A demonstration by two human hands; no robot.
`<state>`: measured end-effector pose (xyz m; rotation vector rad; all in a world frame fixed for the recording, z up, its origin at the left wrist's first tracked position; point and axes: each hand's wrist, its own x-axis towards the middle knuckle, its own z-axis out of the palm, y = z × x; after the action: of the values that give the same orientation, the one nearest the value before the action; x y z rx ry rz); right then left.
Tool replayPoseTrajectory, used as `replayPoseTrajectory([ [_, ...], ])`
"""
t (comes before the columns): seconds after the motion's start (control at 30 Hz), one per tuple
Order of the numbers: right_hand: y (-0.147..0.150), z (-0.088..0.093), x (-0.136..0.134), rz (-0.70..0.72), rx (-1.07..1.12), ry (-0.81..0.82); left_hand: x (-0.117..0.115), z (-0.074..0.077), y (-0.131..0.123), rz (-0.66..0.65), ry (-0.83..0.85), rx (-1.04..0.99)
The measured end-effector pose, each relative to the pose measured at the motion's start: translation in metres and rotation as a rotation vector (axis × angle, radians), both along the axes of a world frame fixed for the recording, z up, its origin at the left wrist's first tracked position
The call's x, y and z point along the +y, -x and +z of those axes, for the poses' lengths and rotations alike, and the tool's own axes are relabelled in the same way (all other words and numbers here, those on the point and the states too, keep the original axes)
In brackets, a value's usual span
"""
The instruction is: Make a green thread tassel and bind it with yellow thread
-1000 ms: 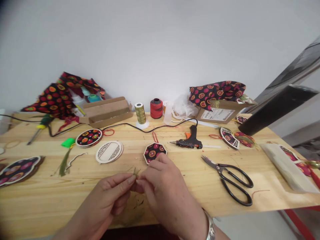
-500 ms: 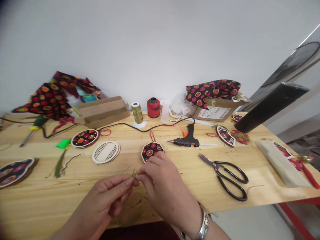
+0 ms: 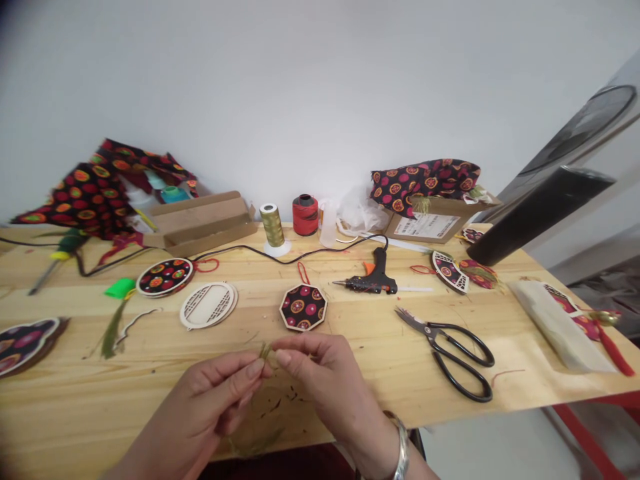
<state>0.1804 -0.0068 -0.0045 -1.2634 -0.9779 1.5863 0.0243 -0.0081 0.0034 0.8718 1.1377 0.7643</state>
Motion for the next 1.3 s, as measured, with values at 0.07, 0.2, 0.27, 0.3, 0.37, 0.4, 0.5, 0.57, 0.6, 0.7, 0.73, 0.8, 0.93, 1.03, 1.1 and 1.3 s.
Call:
replayPoseTrajectory([
  [0.07,0.003,0.0,0.0,0.016,0.107,0.076,-0.001,0.0,-0.001,-0.019,-0.018,0.013],
  [0.2,0.005,0.0,0.001,0.037,0.175,0.141,-0.003,0.0,-0.001,-0.054,-0.016,0.048],
  [0.27,0.004,-0.001,0.001,0.047,0.223,0.139,-0.003,0.001,-0.001,-0.073,0.003,0.043],
  [0.3,0.004,-0.002,0.001,0.053,0.249,0.133,-0.003,0.001,-0.001,-0.085,0.02,0.038],
  [0.37,0.005,-0.002,0.001,0.06,0.286,0.115,-0.003,0.002,-0.001,-0.121,0.053,0.028],
  [0.4,0.006,-0.003,0.001,0.058,0.289,0.104,-0.003,0.001,0.0,-0.133,0.06,0.027],
  [0.5,0.008,-0.002,0.001,0.034,0.253,0.074,-0.003,0.0,0.0,-0.126,0.057,0.017],
  [0.57,0.009,-0.003,0.001,0.017,0.226,0.059,-0.004,-0.001,0.0,-0.092,0.067,-0.023],
  [0.6,0.009,-0.003,0.001,0.011,0.219,0.057,-0.005,-0.001,0.0,-0.067,0.085,-0.054],
  [0.7,0.009,-0.007,0.001,-0.024,0.222,0.071,-0.007,-0.001,-0.001,0.007,0.17,-0.147],
  [0.73,0.008,-0.008,0.001,-0.036,0.223,0.073,-0.007,-0.001,-0.002,0.025,0.196,-0.169],
  [0.8,0.008,-0.01,0.001,-0.058,0.217,0.058,-0.007,-0.002,-0.002,0.045,0.232,-0.202],
  [0.93,0.007,-0.011,0.001,-0.079,0.19,-0.002,-0.005,-0.004,-0.003,0.034,0.271,-0.282],
  [1.03,0.007,-0.009,0.001,-0.079,0.187,-0.026,-0.004,-0.005,-0.003,0.037,0.29,-0.318],
  [1.1,0.008,-0.008,0.002,-0.078,0.187,-0.028,-0.004,-0.005,-0.003,0.043,0.298,-0.343],
  [1.3,0.008,-0.007,0.003,-0.096,0.154,0.006,-0.006,-0.007,0.0,0.08,0.291,-0.377],
])
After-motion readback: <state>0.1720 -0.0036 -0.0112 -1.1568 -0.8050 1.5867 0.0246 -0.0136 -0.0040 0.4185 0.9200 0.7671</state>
